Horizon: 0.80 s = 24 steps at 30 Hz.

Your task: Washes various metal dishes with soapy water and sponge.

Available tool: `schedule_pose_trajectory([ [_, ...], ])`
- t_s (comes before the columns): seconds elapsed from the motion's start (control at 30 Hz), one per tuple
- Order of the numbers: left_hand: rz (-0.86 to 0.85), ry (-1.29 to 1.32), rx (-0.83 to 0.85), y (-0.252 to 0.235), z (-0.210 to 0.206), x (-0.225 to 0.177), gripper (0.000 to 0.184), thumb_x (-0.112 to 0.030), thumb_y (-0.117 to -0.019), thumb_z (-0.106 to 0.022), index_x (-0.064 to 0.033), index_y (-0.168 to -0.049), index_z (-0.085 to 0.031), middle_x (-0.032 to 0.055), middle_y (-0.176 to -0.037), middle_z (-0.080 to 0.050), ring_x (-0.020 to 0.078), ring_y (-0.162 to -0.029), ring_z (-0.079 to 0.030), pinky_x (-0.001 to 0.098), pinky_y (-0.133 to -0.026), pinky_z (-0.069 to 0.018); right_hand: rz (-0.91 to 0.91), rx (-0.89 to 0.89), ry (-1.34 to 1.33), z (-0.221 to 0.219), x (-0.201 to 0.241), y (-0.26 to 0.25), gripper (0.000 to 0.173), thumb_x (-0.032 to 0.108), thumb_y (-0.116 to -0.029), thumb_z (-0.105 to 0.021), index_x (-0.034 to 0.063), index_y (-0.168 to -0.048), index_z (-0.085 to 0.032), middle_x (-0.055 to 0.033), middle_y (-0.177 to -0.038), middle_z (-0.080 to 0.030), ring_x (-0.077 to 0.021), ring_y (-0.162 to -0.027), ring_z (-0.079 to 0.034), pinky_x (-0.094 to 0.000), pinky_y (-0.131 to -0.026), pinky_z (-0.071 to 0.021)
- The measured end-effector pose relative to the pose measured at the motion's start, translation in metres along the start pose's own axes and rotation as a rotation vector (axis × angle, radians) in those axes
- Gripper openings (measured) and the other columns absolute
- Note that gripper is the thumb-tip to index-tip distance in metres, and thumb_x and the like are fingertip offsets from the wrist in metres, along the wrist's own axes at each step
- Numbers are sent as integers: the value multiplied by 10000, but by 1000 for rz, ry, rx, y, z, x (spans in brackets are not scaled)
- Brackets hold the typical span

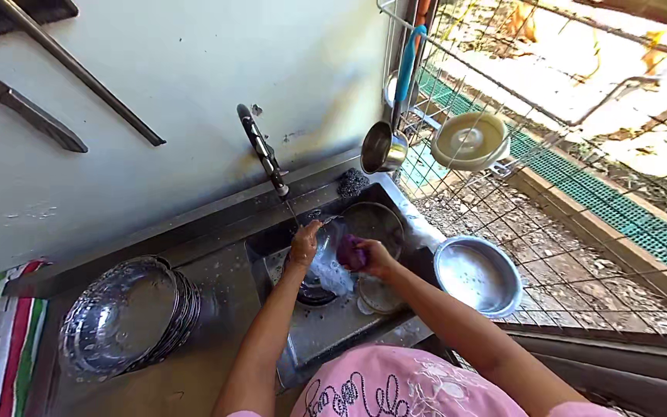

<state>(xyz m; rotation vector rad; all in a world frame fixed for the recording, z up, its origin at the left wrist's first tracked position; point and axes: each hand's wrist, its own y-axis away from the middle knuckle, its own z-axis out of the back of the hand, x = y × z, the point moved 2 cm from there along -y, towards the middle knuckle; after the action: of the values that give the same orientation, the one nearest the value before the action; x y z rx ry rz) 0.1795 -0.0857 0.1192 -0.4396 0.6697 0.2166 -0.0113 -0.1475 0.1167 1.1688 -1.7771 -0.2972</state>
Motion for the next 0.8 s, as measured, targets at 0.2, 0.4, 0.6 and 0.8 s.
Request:
schedule_pose_trajectory([
  [0.2,-82,85,-181,-19,22,-34,279,94,-942,-504,131,-1137,-700,278,-1220,-691,422,-1194,-657,531,-1075,-477,475,352,696,-81,-14,-26,710,-12,-781,-706,-114,-1419,-411,-222,-1237,-618,-202,-1088,-640,-342,-945,-536],
  [0.4,273,51,22,-41,48,-36,340,14,-1005,-517,44,-1323,-635,258,-1332,-635,396,-1280,-589,510,-1130,-411,748,57,961,-111,-27,-17,615,62,-859,-735,-151,-1385,-497,-305,-1278,-640,-338,-1222,-633,-436,-1093,-470],
  [0.6,937,804,20,12,23,-3,645,-253,-1029,-512,-78,-1588,-240,255,-1436,-486,348,-1243,-537,534,-989,-486,732,212,1005,-89,-24,-14,542,103,-812,-794,-105,-1282,-622,-251,-1212,-692,-301,-1160,-667,-450,-1067,-499],
  [0.8,1105,1185,-152,78,-1,-7,523,-406,-1119,-301,-84,-1521,-394,182,-1458,-522,282,-1288,-556,512,-1037,-483,411,483,1745,-14,-17,11,373,120,-971,-660,-42,-1306,-640,-270,-1366,-607,-439,-1341,-517,-609,-1149,-369],
])
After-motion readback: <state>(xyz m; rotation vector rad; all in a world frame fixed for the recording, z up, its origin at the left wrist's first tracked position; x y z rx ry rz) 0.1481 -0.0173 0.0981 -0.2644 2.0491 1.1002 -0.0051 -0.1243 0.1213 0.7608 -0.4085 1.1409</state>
